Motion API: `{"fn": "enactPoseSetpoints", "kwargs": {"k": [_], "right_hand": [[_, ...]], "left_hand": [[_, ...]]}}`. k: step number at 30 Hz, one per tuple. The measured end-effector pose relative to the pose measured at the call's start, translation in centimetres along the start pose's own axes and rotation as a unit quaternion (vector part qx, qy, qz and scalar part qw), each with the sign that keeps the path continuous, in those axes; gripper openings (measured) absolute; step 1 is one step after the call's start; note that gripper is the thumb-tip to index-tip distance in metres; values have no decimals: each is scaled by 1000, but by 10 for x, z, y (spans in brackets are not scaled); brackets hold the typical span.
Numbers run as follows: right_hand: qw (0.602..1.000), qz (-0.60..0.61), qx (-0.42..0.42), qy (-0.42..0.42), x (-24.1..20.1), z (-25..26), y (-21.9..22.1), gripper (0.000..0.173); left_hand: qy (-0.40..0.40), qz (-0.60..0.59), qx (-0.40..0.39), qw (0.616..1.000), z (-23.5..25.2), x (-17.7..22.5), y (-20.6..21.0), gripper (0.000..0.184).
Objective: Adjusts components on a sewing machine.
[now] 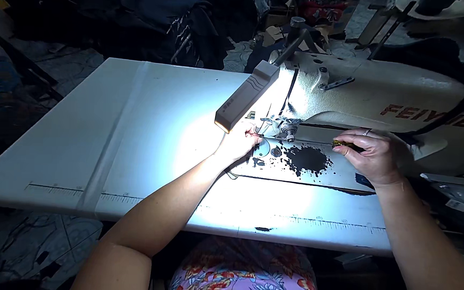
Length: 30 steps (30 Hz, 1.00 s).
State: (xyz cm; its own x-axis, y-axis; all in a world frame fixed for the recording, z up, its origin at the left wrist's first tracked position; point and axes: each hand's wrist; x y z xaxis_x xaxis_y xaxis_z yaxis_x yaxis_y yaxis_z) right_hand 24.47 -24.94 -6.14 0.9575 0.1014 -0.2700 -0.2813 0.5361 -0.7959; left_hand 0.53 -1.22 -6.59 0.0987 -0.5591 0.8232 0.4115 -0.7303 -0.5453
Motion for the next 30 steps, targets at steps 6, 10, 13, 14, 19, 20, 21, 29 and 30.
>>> {"fn": "enactPoseSetpoints", "kwargs": {"k": [6,10,13,14,19,20,21,29,30], "right_hand": [[1000,10,0,0,2,0,1,27],[1000,10,-1,7,2,-2,0,29],[1000,9,1,13,2,-2,0,29],[1000,9,0,13,1,-2,0,29],[1000,17,5,9,2,-2,1,28],[1000,18,6,8,2,-2,1,27],[1000,21,7,7,2,-1,1,27],[999,43,-3,26,-1,2,-1,25],[999,42,-4,28,-2,2,-1,24]], "left_hand": [[47,16,-14,999,1,-2,-8,13],[71,59,-18,996,1,-1,-11,10],[86,72,-17,994,3,-5,-11,14],[85,71,-20,994,4,-6,-11,13],[58,50,-24,997,2,1,-11,14],[52,46,-16,997,2,2,-10,15],[49,44,-6,998,2,3,-8,17],[44,37,34,998,2,4,0,19],[36,35,31,998,2,5,1,19]]}}
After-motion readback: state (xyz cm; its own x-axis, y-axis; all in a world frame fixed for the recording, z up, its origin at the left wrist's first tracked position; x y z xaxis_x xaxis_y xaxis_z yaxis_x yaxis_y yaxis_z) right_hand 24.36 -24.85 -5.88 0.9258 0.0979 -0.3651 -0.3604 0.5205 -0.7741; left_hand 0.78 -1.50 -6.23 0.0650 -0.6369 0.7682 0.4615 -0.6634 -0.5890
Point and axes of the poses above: each hand's wrist, its own z-axis towards the middle knuckle, its own y-axis out of the palm, x = y × z, and after that the axes turned 12 degrees about -x, right-handed
